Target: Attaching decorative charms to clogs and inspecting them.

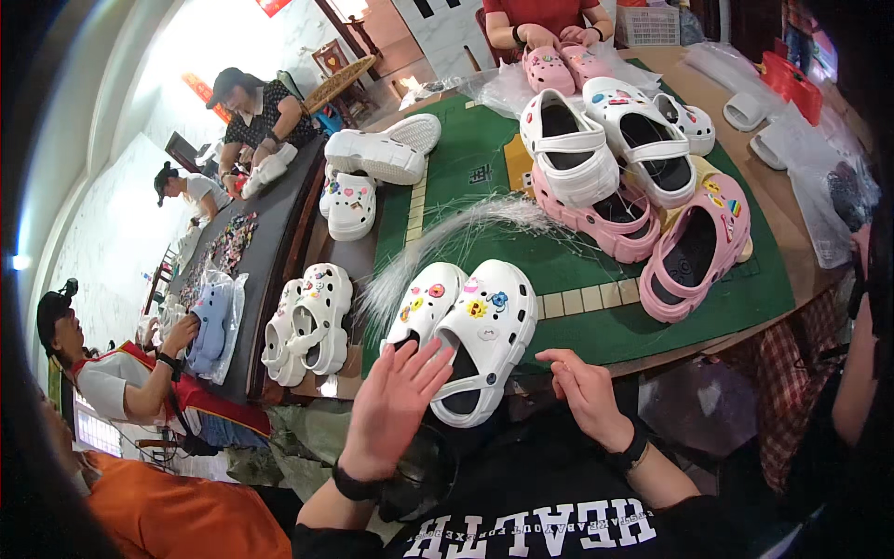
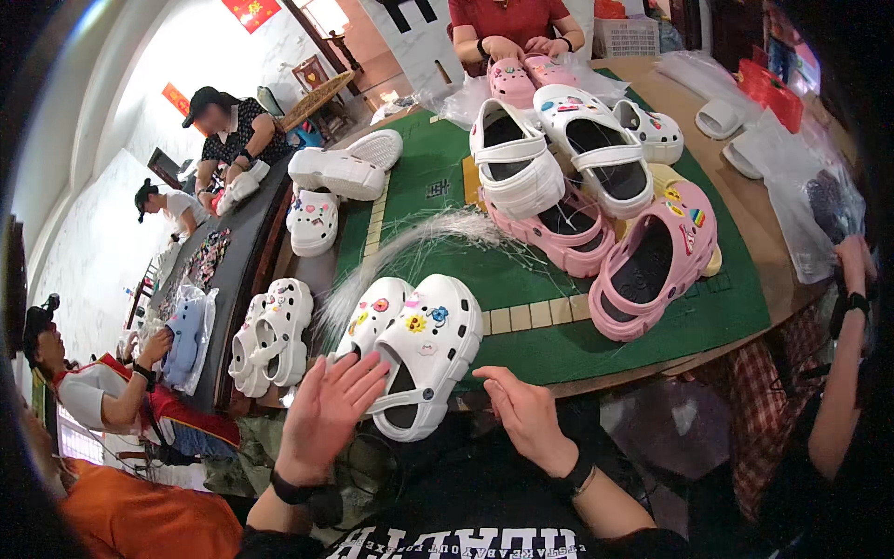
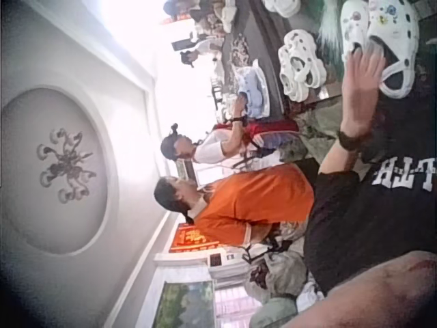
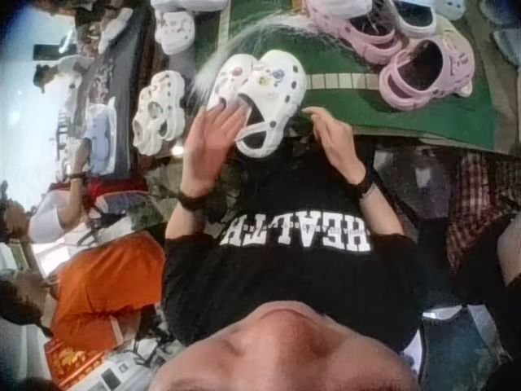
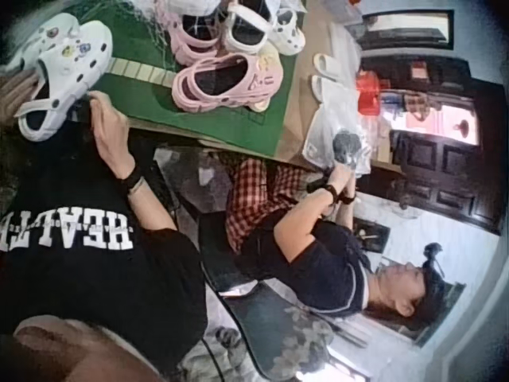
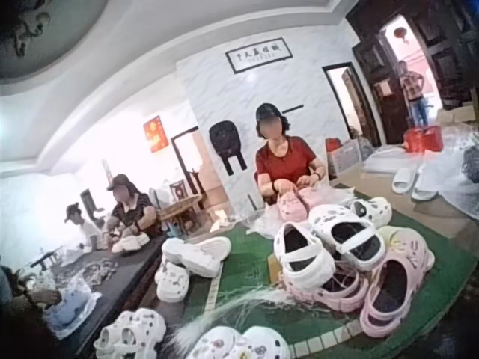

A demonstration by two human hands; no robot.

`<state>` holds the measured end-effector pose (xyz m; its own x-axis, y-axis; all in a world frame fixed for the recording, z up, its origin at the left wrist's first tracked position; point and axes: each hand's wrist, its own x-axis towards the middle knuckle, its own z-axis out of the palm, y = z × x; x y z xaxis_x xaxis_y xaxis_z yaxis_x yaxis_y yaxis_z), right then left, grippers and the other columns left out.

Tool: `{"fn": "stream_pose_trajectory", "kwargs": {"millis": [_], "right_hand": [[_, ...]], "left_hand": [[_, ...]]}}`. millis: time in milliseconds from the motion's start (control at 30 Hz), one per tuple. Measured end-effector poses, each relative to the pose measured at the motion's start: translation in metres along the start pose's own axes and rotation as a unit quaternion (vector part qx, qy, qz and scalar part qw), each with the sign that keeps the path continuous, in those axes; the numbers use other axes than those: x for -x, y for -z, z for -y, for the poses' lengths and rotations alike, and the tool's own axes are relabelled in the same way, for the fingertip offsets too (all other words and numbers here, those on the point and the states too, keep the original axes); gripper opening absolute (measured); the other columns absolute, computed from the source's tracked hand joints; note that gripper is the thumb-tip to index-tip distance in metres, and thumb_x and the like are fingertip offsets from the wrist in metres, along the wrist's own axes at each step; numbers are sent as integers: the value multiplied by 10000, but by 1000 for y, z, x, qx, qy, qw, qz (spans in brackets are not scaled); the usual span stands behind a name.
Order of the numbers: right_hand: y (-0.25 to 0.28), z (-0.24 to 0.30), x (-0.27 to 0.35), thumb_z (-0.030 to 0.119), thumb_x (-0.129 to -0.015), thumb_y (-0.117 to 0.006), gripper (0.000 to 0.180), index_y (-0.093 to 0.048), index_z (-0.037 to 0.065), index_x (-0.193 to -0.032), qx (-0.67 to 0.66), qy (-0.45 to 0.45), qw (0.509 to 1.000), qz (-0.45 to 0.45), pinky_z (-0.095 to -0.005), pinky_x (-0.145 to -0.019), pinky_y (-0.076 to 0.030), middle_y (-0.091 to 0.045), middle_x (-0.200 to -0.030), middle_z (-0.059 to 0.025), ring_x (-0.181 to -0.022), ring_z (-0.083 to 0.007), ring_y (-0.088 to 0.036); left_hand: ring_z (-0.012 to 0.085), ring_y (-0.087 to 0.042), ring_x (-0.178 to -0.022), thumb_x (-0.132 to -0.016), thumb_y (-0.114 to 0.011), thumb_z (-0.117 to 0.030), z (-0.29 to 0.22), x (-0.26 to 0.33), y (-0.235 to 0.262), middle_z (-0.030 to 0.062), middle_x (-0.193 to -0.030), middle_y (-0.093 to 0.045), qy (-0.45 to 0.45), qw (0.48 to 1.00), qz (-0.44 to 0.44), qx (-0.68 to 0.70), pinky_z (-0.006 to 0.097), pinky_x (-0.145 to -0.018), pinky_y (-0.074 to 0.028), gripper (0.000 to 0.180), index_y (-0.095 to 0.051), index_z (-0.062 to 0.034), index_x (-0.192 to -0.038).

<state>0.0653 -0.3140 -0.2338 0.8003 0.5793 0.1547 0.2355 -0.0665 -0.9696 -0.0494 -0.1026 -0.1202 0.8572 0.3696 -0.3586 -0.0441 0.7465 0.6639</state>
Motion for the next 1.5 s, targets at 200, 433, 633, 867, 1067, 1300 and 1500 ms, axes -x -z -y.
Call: {"fn": "stream_pose_trajectory", "kwargs": {"millis": [200,433,633,867,1067,1300,1500], "right_hand": [[-18,7,0,159,-984,-520,231,-611,100,-1187,43,48,997,31,-313,-544,-467,-583,-641,-95,-548,-190,-597],[-35,7,-13,176,-1003,-451,396,-484,150,-1397,87,20,996,4,-381,-677,-495,-648,-812,-193,-725,-328,-652],[-42,15,-17,162,-999,-457,392,-491,131,-1389,71,-41,997,11,-341,-686,-484,-640,-863,-241,-731,-320,-654],[-39,5,-31,157,-997,-457,348,-547,82,-1324,85,6,995,-45,-340,-650,-477,-635,-834,-233,-684,-289,-642],[-22,17,-29,131,-946,-533,330,-578,54,-1263,224,92,964,-109,-377,-622,-505,-669,-936,-177,-715,-299,-664],[-44,50,2,157,-825,-659,172,-510,76,-854,239,234,902,272,-365,-473,-456,-545,-718,-72,-571,-270,-592],[-45,50,-2,182,-858,-640,178,-513,62,-892,263,186,884,338,-383,-498,-466,-564,-713,-89,-591,-298,-595]], "left_hand": [[320,-429,-1331,-921,-551,-119,-24,12,42,219,-1434,-432,-318,764,-41,-560,409,-1074,-352,394,-535,-5,-1298],[351,-408,-1344,-823,-662,-134,-4,-15,93,232,-1452,-409,-307,699,-4,-645,413,-1099,-307,338,-610,-35,-1141],[336,-409,-1339,-886,-602,-127,2,-15,134,260,-1409,-437,-316,767,-43,-557,401,-1064,-319,137,-693,-24,-874],[235,-369,-1364,-892,-568,-12,24,-8,120,227,-1542,-248,-272,838,7,-472,311,-1008,-356,212,-698,-52,-1055],[302,-560,-1167,-747,-664,86,19,14,78,209,-1333,-532,-428,589,-84,-680,348,-884,-483,381,-695,-57,-1099],[226,-643,-788,-774,-739,-35,34,22,53,83,-885,-640,-304,726,245,-567,308,-689,-525,199,-686,-29,-965],[239,-635,-763,-811,-706,-52,46,18,65,95,-851,-617,-271,713,232,-604,322,-670,-516,118,-631,-16,-894]]}}
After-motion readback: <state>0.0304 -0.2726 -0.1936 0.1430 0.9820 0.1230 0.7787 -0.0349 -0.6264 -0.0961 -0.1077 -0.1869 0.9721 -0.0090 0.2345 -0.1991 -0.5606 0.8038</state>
